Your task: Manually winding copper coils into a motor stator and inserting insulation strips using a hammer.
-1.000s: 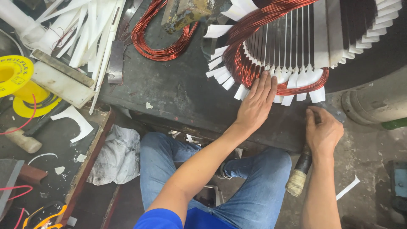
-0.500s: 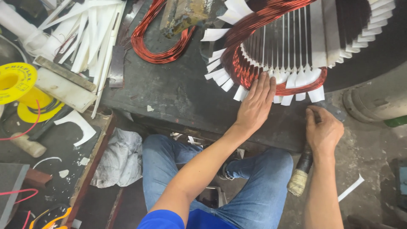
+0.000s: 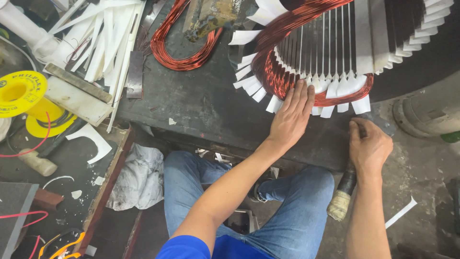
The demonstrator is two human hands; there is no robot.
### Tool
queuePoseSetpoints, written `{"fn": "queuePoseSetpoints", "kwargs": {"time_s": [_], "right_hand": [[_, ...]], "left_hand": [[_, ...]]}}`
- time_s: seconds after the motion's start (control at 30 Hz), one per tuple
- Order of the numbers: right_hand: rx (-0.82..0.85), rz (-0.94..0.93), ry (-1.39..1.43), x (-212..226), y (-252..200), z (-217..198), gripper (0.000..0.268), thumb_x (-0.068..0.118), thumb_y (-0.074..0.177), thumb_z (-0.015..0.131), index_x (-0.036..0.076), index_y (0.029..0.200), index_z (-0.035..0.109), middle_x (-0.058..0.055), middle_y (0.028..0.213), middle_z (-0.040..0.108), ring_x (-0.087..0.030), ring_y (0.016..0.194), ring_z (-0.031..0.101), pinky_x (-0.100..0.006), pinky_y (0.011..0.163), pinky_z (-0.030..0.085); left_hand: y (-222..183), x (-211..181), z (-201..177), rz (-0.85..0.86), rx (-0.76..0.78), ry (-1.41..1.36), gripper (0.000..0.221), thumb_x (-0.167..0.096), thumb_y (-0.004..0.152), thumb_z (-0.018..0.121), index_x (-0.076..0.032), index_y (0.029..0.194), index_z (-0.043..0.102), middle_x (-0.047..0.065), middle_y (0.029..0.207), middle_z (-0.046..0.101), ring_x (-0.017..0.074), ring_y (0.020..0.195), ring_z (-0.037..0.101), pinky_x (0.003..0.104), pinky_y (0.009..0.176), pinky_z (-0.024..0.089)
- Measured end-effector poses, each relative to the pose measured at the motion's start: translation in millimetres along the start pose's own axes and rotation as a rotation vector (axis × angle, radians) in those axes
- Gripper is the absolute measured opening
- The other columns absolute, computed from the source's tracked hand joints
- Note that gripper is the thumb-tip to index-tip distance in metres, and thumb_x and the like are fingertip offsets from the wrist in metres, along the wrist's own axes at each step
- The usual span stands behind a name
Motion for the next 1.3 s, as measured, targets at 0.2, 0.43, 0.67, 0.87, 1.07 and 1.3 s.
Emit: {"fn": "queuePoseSetpoints", "kwargs": {"time_s": [0.2, 0.43, 0.67, 0.87, 1.07, 1.3], "right_hand": [[0.020, 0.020, -0.022, 2, 2, -1, 0.019, 0.028, 0.110, 0.069, 0.020, 0.118, 0.084, -0.006, 0.107, 0.083, -0.034, 0.097, 0.078, -0.047, 0.082, 0.055], [-0.051, 0.023, 0.051, 28, 8, -23, 0.011, 0.016, 0.108, 0.079, 0.008, 0.113, 0.085, -0.013, 0.094, 0.082, -0.038, 0.090, 0.080, -0.046, 0.072, 0.061], [-0.020, 0.036, 0.071, 23, 8, -19, 0.011, 0.018, 0.108, 0.077, 0.012, 0.112, 0.086, -0.010, 0.092, 0.081, -0.036, 0.090, 0.079, -0.045, 0.071, 0.060], [-0.012, 0.053, 0.071, 28, 9, -22, 0.010, 0.016, 0.108, 0.078, 0.012, 0.112, 0.085, -0.010, 0.091, 0.082, -0.034, 0.089, 0.080, -0.042, 0.071, 0.060], [-0.010, 0.048, 0.097, 30, 9, -24, 0.012, 0.013, 0.107, 0.077, 0.007, 0.113, 0.085, -0.014, 0.093, 0.081, -0.038, 0.092, 0.079, -0.046, 0.072, 0.060], [-0.017, 0.054, 0.097, 28, 8, -21, 0.011, 0.016, 0.108, 0.078, 0.010, 0.113, 0.085, -0.012, 0.093, 0.082, -0.037, 0.094, 0.079, -0.046, 0.072, 0.060]], "left_hand": [[-1, -2, 6, 0.015, -0.011, -0.191, 0.053, -0.005, 0.109, 0.049, 0.009, 0.160, 0.045, 0.032, 0.164, 0.049, 0.0427, 0.158, 0.044, 0.048, 0.138, 0.031], [1, -3, 6, -0.029, -0.118, -0.269, 0.054, -0.006, 0.104, 0.051, 0.009, 0.156, 0.049, 0.033, 0.158, 0.053, 0.0419, 0.158, 0.041, 0.049, 0.134, 0.031], [0, -5, 14, -0.040, -0.090, -0.193, 0.056, -0.012, 0.106, 0.050, 0.007, 0.158, 0.046, 0.032, 0.161, 0.049, 0.0412, 0.160, 0.038, 0.049, 0.135, 0.027], [0, -5, 16, -0.039, -0.081, -0.177, 0.055, -0.014, 0.108, 0.049, 0.007, 0.158, 0.046, 0.031, 0.162, 0.049, 0.0405, 0.160, 0.037, 0.049, 0.135, 0.027], [0, -5, 16, -0.037, -0.069, -0.168, 0.056, -0.015, 0.107, 0.050, 0.006, 0.159, 0.046, 0.031, 0.162, 0.048, 0.0402, 0.161, 0.037, 0.049, 0.136, 0.026], [0, -5, 16, -0.034, -0.058, -0.161, 0.056, -0.016, 0.108, 0.050, 0.006, 0.159, 0.045, 0.031, 0.163, 0.048, 0.0401, 0.161, 0.036, 0.049, 0.136, 0.025]]}}
Point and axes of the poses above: each hand's wrist, its own y-axis towards the middle knuckle, its own z-axis out of the palm, x = y × z, the point moved 7 cm from there along y, towards the middle knuckle
